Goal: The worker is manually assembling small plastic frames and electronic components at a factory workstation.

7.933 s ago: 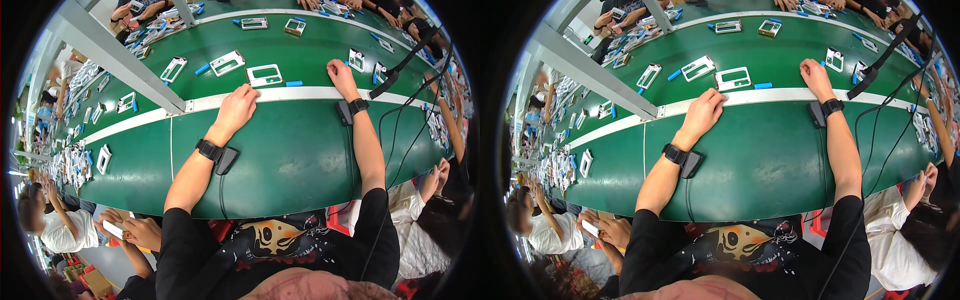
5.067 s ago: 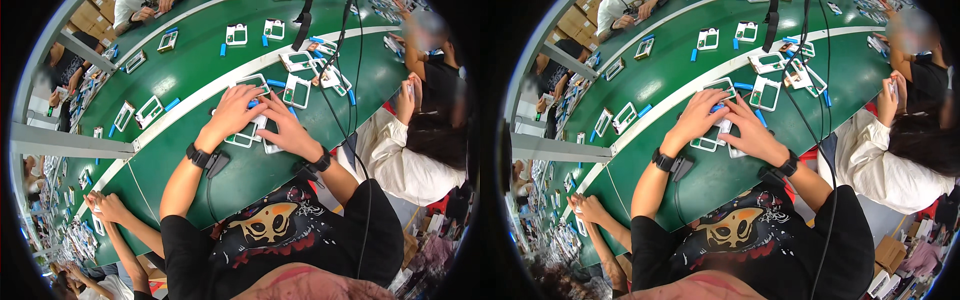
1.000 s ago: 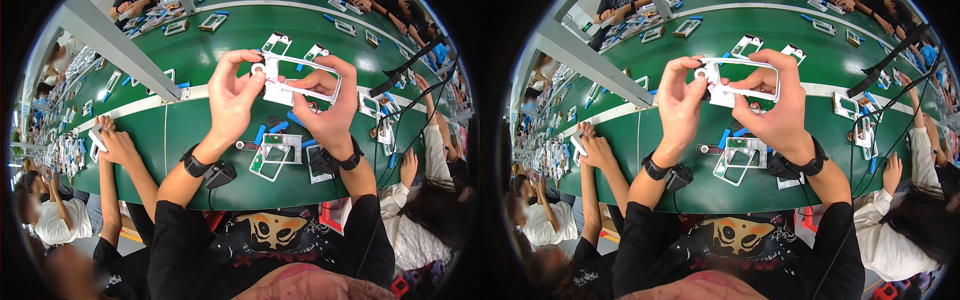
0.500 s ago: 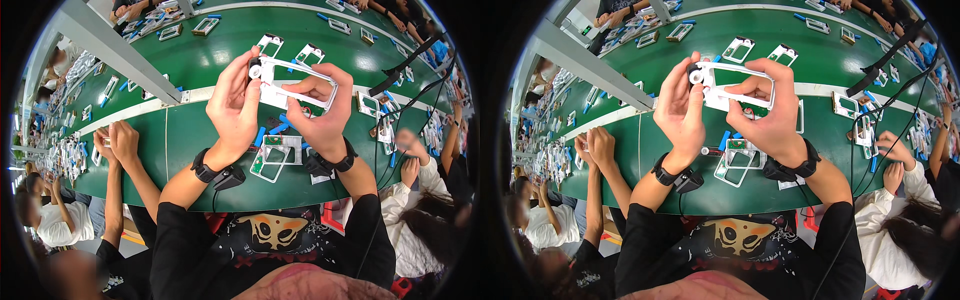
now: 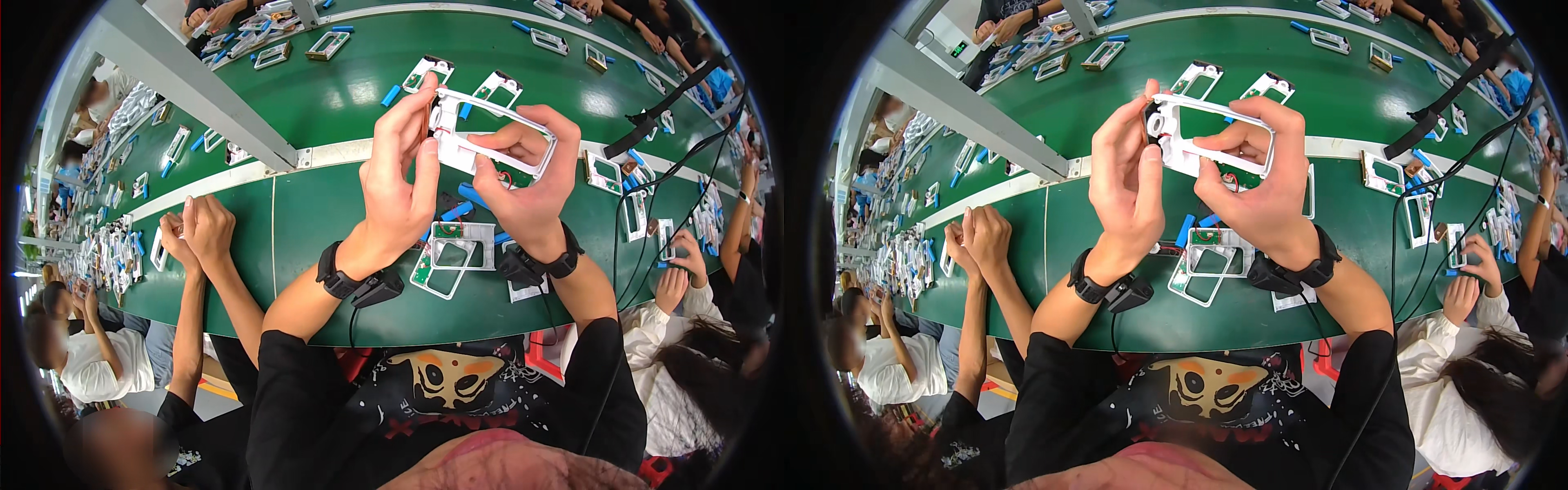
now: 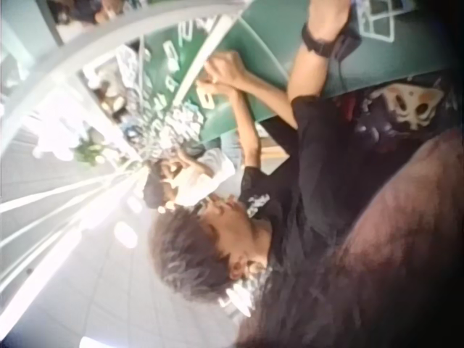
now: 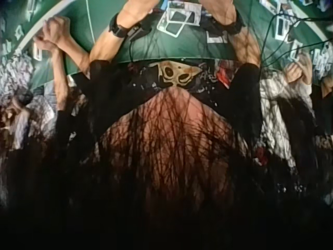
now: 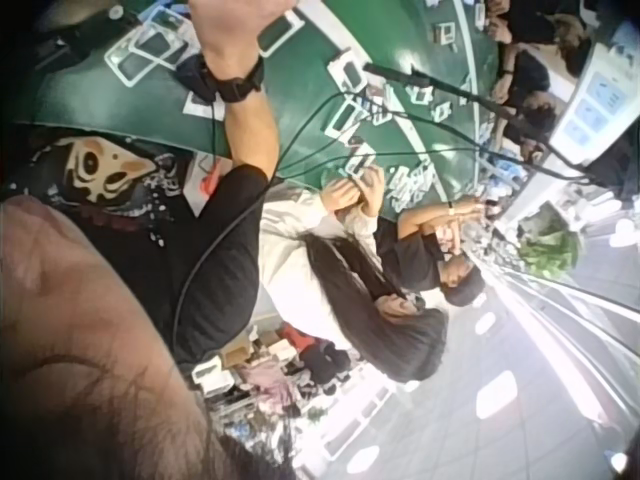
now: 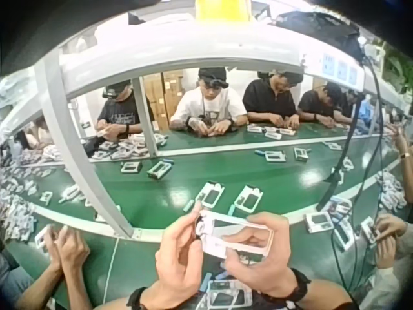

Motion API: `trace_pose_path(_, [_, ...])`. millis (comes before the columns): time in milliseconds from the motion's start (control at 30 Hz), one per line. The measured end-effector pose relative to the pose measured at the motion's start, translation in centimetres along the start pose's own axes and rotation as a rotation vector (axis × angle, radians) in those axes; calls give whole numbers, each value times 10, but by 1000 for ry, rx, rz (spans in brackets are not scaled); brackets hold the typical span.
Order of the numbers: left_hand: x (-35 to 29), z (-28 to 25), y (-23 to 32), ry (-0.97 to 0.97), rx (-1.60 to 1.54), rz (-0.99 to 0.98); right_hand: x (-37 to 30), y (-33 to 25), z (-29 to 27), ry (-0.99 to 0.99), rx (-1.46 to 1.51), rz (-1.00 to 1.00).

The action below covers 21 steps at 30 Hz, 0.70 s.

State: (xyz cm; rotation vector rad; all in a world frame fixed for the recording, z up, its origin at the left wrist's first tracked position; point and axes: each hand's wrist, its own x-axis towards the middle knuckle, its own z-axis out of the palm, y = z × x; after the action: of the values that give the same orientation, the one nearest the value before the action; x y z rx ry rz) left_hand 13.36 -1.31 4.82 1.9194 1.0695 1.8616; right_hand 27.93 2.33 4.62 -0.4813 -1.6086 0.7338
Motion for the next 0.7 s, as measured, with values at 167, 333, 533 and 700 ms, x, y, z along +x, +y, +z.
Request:
trace_pose_path(167, [-2,-2,-2,-8,-29,-23,-1,5,1,-11,-25,-42])
trace_pose_path(333, [3,-10,-2,-68,-85,-95,1,13,-2,-37,-55,-79])
trace_pose_path(533, [9,-10,6,-81,-198,-188,2,9,-5,-72,-38,-54])
trace_pose_path(700, [14,-18,2,-102,-425,-418,1,11,-8,-97,57,68])
